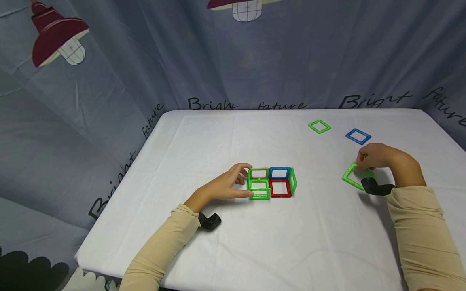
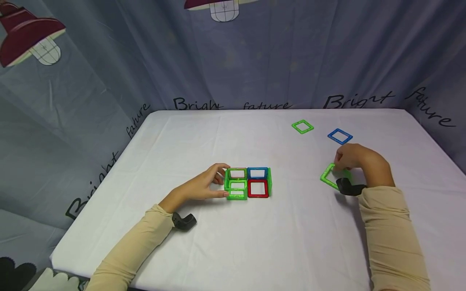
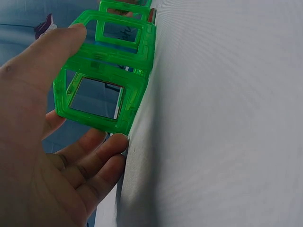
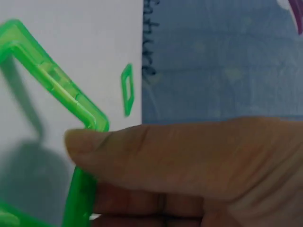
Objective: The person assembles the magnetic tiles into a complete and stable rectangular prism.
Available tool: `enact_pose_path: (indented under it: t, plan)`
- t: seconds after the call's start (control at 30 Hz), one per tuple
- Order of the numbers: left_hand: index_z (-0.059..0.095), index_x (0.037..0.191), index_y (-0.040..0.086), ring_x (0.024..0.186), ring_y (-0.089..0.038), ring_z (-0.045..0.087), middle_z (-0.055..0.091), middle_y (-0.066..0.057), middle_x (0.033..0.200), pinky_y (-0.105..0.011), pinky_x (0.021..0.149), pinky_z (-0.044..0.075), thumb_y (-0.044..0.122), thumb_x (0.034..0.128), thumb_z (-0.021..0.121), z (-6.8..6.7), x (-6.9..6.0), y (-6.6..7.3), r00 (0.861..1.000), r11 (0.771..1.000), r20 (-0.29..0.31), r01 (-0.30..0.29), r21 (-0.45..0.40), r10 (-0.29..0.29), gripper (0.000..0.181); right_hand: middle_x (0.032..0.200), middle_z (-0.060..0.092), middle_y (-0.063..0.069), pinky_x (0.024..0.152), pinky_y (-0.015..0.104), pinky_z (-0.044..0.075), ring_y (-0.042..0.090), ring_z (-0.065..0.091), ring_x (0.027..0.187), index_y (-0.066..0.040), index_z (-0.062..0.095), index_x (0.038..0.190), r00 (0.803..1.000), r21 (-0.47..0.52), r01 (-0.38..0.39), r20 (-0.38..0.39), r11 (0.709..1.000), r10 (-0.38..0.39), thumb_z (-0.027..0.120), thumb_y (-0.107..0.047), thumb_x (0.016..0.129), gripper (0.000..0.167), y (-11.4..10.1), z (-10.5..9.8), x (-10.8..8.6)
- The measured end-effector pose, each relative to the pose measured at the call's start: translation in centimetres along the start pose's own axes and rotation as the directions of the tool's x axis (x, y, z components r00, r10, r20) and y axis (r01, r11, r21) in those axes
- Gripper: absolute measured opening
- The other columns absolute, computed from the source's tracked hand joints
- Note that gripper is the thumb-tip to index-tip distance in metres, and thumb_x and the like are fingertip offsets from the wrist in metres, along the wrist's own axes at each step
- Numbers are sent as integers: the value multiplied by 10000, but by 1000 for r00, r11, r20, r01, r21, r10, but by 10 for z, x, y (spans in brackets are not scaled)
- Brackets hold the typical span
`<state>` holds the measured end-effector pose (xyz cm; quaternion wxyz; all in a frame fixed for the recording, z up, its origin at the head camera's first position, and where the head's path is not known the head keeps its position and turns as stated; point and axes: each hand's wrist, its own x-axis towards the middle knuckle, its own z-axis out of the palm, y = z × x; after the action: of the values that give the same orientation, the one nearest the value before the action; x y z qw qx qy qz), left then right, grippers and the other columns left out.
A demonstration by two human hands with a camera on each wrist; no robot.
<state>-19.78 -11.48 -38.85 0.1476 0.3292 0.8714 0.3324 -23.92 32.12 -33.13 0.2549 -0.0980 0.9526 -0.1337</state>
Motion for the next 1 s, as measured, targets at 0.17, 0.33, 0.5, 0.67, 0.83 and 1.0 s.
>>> enact_pose_path:
  t: [0.17, 0.33, 0.5, 0.67, 0.83, 1.0]
  plan:
    - [223, 1383, 180, 1004, -115, 528, 445, -51, 1221, -271, 894, 447, 404, 802, 670, 0, 0, 0, 1000, 1000, -2, -1, 9, 1, 767, 781, 561, 75, 607, 311, 406, 208, 492, 727, -3, 569, 850, 994, 2, 33, -102, 999, -33, 670, -182, 782, 216, -20, -2, -5]
    - [223, 1379, 190, 999, -118, 529, 446, -53, 1219, -271, 888, 450, 399, 799, 674, 1, 0, 0, 1000, 1000, -7, -8, 13, 8, 764, 825, 587, 84, 637, 336, 437, 213, 515, 765, -2, 568, 865, 985, -6, 84, -149, 996, -84, 656, -147, 799, 182, -38, -3, -10]
    - [220, 1378, 194, 998, -116, 527, 444, -52, 1220, -268, 886, 450, 406, 803, 667, 1, 0, -1, 1000, 1000, -8, -13, 17, 13, 759, 800, 575, 43, 615, 310, 427, 182, 503, 745, -23, 574, 874, 971, -47, 142, -186, 989, -148, 652, -145, 812, 157, -56, -3, -17]
    - [222, 1375, 197, 995, -117, 527, 443, -52, 1218, -271, 882, 451, 408, 802, 668, 2, -1, -1, 1000, 1000, -10, -12, 18, 12, 756, 763, 573, 11, 593, 286, 417, 145, 493, 701, -51, 574, 878, 956, -60, 203, -202, 977, -211, 651, -126, 816, 124, -81, 0, -27]
    - [227, 1378, 196, 993, -105, 524, 444, -46, 1215, -267, 883, 449, 410, 796, 673, 2, 0, -2, 1000, 1000, -13, -8, 16, 8, 764, 722, 574, -9, 578, 264, 425, 124, 496, 673, -75, 586, 867, 934, -88, 267, -223, 960, -280, 663, -101, 801, 105, -107, 5, -40]
    - [228, 1386, 167, 994, -111, 527, 447, -48, 1215, -271, 883, 449, 402, 797, 674, 2, 0, -1, 1000, 1000, -14, -9, 6, 9, 775, 696, 557, -22, 563, 245, 427, 113, 485, 662, -94, 598, 862, 915, -105, 324, -216, 940, -340, 678, -96, 791, 107, -128, 12, -49]
